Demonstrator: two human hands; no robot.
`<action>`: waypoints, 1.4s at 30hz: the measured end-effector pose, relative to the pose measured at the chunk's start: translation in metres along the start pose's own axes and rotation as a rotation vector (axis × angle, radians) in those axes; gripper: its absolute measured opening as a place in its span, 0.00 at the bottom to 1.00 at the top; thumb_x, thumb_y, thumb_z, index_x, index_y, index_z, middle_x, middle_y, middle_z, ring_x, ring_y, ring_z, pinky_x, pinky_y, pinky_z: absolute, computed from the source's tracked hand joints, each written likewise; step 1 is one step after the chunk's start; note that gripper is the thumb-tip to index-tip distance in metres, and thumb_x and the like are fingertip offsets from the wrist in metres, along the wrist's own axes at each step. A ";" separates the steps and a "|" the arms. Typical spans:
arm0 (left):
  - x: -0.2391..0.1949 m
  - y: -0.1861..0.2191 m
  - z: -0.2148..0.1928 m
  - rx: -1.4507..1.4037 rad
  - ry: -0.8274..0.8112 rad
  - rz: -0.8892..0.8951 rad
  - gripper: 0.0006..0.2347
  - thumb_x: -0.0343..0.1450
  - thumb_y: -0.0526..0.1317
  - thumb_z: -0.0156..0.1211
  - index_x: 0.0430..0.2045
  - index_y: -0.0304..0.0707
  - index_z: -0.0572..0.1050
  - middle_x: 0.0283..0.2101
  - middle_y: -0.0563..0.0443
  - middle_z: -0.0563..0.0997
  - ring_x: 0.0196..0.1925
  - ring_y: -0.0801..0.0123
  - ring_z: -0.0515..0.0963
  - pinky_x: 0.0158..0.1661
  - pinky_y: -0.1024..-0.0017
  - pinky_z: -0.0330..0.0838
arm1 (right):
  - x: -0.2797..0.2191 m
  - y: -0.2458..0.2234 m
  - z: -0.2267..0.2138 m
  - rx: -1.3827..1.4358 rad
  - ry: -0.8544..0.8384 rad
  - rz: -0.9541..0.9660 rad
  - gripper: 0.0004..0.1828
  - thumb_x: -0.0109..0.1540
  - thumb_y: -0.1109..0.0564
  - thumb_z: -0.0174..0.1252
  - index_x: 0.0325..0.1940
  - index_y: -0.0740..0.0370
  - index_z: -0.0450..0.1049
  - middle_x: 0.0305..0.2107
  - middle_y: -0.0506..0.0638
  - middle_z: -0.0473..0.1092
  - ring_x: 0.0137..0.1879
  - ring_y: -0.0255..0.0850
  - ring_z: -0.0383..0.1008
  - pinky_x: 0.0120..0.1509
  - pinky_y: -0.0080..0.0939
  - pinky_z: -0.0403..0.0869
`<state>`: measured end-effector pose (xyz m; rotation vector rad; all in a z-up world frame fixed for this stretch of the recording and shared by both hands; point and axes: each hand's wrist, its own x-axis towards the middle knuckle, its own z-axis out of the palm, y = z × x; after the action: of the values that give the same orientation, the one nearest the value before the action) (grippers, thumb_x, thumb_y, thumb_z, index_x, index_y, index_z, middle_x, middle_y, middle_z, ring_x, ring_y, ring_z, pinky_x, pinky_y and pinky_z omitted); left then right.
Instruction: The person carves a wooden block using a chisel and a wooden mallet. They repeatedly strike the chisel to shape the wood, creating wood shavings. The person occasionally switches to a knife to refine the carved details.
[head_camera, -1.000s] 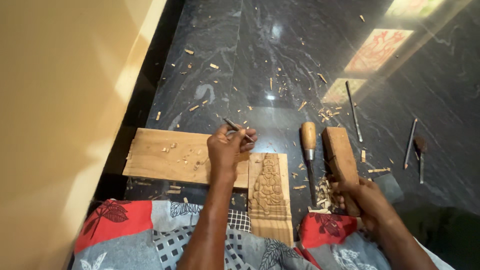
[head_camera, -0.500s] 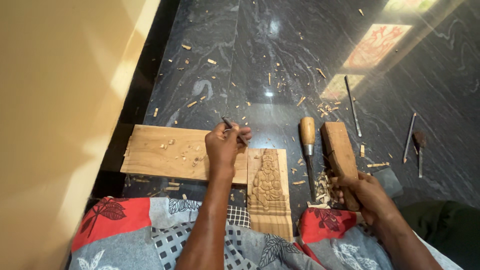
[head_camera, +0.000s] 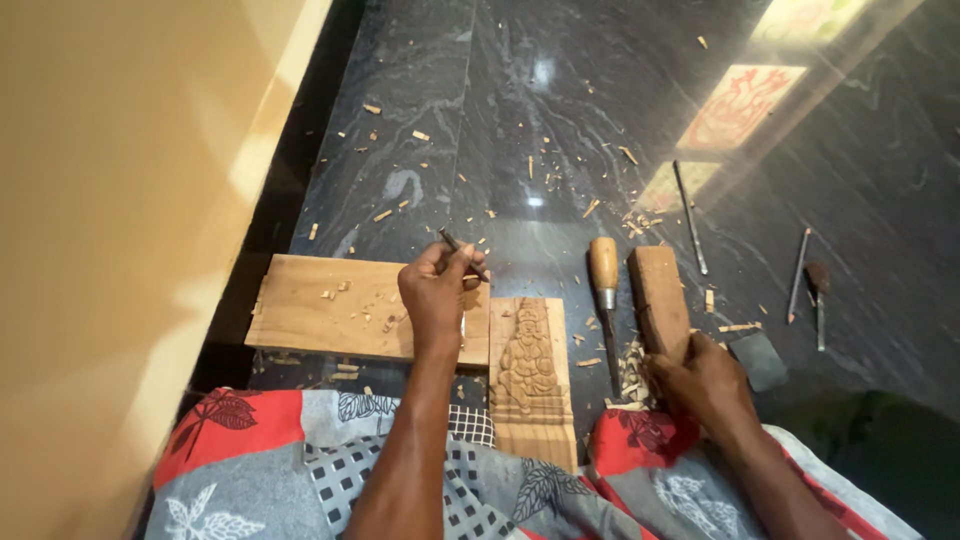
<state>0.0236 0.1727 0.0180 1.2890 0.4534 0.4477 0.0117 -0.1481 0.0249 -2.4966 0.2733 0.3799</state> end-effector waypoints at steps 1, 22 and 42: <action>-0.002 0.004 0.001 0.009 -0.007 0.029 0.04 0.72 0.31 0.61 0.33 0.29 0.82 0.31 0.47 0.85 0.30 0.71 0.84 0.31 0.77 0.76 | -0.003 -0.002 -0.002 -0.065 0.023 -0.064 0.29 0.57 0.43 0.64 0.54 0.65 0.77 0.39 0.59 0.80 0.44 0.51 0.82 0.52 0.50 0.77; -0.125 0.005 0.056 0.878 -0.922 1.168 0.05 0.77 0.27 0.55 0.41 0.22 0.77 0.47 0.32 0.79 0.50 0.52 0.81 0.49 0.65 0.80 | -0.026 -0.025 0.005 1.123 -0.336 0.098 0.14 0.68 0.50 0.51 0.46 0.61 0.76 0.28 0.47 0.74 0.29 0.35 0.73 0.29 0.37 0.72; -0.101 0.024 0.043 1.642 -0.562 -0.025 0.62 0.53 0.73 0.70 0.70 0.23 0.43 0.76 0.28 0.33 0.78 0.41 0.29 0.69 0.33 0.24 | -0.026 -0.057 0.071 0.277 0.306 -0.471 0.15 0.63 0.54 0.56 0.53 0.53 0.80 0.37 0.56 0.79 0.42 0.50 0.82 0.48 0.48 0.77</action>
<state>-0.0385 0.0876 0.0576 2.8540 0.3021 -0.5027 -0.0121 -0.0580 0.0077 -2.2437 -0.1386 -0.2197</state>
